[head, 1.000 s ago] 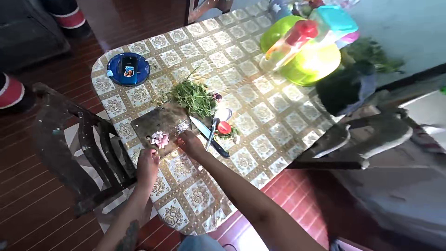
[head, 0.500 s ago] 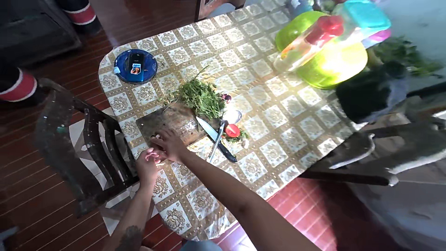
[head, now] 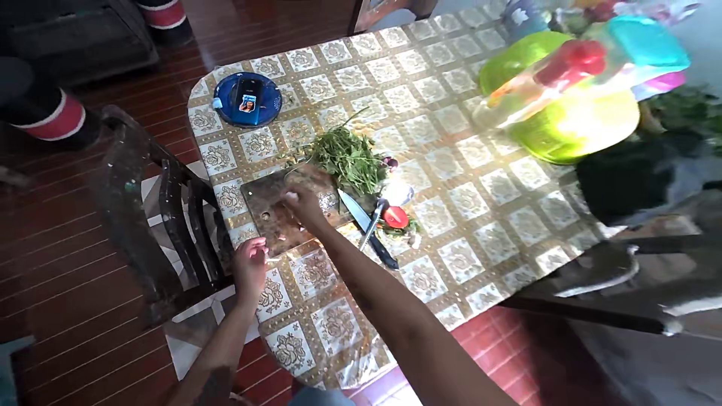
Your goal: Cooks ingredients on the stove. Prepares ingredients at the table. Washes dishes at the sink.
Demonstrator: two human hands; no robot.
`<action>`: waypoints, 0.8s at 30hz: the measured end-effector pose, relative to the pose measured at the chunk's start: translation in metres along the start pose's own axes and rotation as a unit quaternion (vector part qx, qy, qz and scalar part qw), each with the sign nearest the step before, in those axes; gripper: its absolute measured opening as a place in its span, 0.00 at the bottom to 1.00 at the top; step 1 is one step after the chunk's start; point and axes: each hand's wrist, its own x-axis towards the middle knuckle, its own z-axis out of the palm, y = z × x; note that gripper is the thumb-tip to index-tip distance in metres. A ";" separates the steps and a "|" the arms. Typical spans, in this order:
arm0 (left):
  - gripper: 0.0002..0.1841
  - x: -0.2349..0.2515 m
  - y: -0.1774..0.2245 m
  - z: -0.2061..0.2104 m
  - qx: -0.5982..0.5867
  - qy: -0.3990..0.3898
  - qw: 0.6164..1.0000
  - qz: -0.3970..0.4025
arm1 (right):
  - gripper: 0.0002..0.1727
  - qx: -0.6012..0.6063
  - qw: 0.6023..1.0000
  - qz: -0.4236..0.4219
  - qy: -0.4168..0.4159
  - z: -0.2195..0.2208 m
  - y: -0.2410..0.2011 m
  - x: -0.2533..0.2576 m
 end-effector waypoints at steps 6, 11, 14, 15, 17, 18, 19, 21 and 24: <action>0.16 0.029 0.017 0.020 0.314 -0.153 0.933 0.085 | 0.22 0.670 0.733 0.120 -0.019 -0.019 0.007 -0.032; 0.15 0.038 0.032 0.023 0.349 -0.179 0.919 0.047 | 0.23 0.762 0.639 0.096 0.034 -0.020 0.015 -0.070; 0.12 0.019 0.042 0.011 0.182 -0.111 0.971 0.112 | 0.26 0.761 0.630 0.140 0.072 -0.016 0.004 -0.088; 0.12 0.005 0.047 0.006 0.142 -0.094 0.974 0.149 | 0.27 0.760 0.625 0.161 0.077 -0.011 -0.003 -0.093; 0.11 -0.024 0.050 -0.003 0.103 -0.071 0.965 0.229 | 0.27 0.752 0.626 0.193 0.070 0.002 -0.019 -0.103; 0.10 -0.040 0.048 -0.007 0.099 -0.049 0.955 0.277 | 0.26 0.740 0.638 0.205 0.062 0.012 -0.028 -0.111; 0.08 -0.053 0.043 -0.013 0.102 -0.016 0.939 0.328 | 0.26 0.719 0.659 0.217 0.049 0.024 -0.041 -0.120; 0.07 -0.083 0.033 -0.035 0.134 0.060 0.906 0.398 | 0.26 0.666 0.708 0.233 0.005 0.051 -0.067 -0.144; 0.08 -0.140 0.021 -0.090 0.163 0.143 0.892 0.398 | 0.29 0.630 0.729 0.252 -0.089 0.100 -0.100 -0.182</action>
